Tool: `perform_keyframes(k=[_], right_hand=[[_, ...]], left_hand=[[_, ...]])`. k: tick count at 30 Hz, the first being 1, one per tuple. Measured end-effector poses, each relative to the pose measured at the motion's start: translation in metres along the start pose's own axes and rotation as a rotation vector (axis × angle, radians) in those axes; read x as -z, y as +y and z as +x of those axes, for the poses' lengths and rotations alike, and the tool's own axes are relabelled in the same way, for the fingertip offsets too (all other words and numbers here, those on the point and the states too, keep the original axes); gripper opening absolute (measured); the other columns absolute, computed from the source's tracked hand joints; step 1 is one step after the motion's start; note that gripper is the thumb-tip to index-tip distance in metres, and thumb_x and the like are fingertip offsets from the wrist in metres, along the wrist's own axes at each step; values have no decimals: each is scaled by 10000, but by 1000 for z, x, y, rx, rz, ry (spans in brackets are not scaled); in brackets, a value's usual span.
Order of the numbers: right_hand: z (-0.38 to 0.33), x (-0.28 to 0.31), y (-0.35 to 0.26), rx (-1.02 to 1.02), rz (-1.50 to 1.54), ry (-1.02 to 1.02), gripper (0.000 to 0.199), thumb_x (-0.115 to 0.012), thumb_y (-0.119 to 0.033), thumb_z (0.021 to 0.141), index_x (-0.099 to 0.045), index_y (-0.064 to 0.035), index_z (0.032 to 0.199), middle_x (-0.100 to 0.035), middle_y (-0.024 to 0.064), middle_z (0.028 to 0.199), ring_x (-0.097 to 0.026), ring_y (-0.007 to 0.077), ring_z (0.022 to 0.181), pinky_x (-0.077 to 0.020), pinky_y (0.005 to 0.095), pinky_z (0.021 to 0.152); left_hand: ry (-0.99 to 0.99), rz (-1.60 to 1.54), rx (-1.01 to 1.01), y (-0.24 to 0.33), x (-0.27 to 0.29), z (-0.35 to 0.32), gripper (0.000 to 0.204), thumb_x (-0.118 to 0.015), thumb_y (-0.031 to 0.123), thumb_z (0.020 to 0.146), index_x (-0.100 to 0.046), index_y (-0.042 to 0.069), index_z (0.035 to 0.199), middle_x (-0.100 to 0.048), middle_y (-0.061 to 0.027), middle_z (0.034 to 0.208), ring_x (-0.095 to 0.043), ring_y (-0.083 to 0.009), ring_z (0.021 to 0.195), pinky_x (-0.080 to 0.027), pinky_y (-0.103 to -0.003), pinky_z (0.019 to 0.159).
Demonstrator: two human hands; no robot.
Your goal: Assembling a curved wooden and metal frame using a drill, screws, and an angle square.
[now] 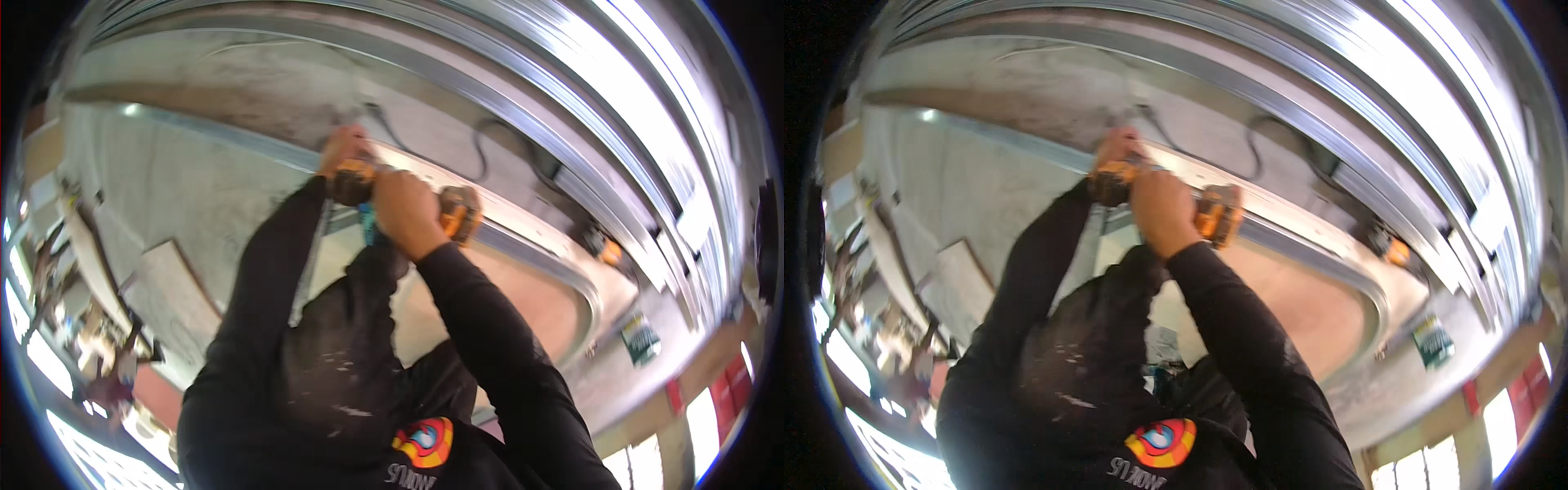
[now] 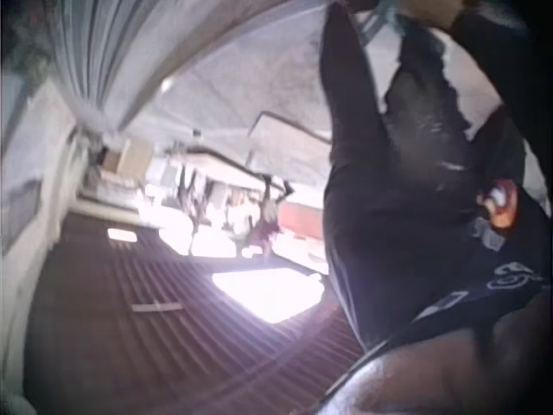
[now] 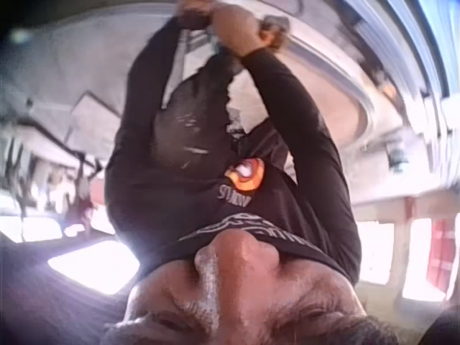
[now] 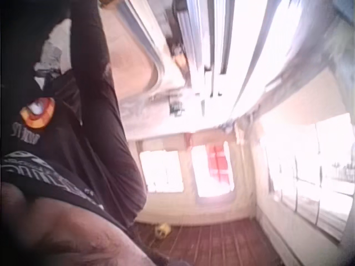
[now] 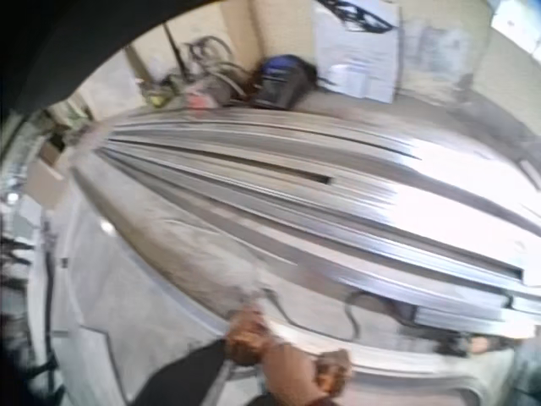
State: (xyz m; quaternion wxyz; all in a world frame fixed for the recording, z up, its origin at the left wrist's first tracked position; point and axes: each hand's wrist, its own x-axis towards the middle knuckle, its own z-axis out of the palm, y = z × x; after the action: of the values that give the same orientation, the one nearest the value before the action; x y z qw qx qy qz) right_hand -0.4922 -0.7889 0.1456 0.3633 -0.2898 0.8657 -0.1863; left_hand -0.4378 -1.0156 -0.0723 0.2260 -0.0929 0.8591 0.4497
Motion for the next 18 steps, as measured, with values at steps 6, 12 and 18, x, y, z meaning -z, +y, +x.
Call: perform_keyframes(k=[6,12,18], right_hand=[[-90,-5,48,-157,111,138,195,-621,-160,823,-611,-44,980,-674,167,864,-685,394,806,-565,461,700],[-178,-42,130,-445,562,466,277,-676,-64,757,-665,-21,1030,-686,228,891,-674,415,847,-535,459,711],[-246,-68,206,-821,644,701,221,-654,-89,805,-672,33,989,-686,130,786,-683,179,737,-530,349,658]], left_hand=[[239,306,-310,77,-11,-4,109,-815,149,689,-729,131,753,-647,-24,947,-581,-292,950,-463,-395,862],[68,-134,10,136,-19,20,133,-761,85,796,-726,18,905,-705,-54,837,-662,-151,744,-520,-320,751],[3,-392,7,144,-25,31,177,-652,42,880,-680,4,1051,-688,-20,871,-633,-90,759,-512,-244,713]])
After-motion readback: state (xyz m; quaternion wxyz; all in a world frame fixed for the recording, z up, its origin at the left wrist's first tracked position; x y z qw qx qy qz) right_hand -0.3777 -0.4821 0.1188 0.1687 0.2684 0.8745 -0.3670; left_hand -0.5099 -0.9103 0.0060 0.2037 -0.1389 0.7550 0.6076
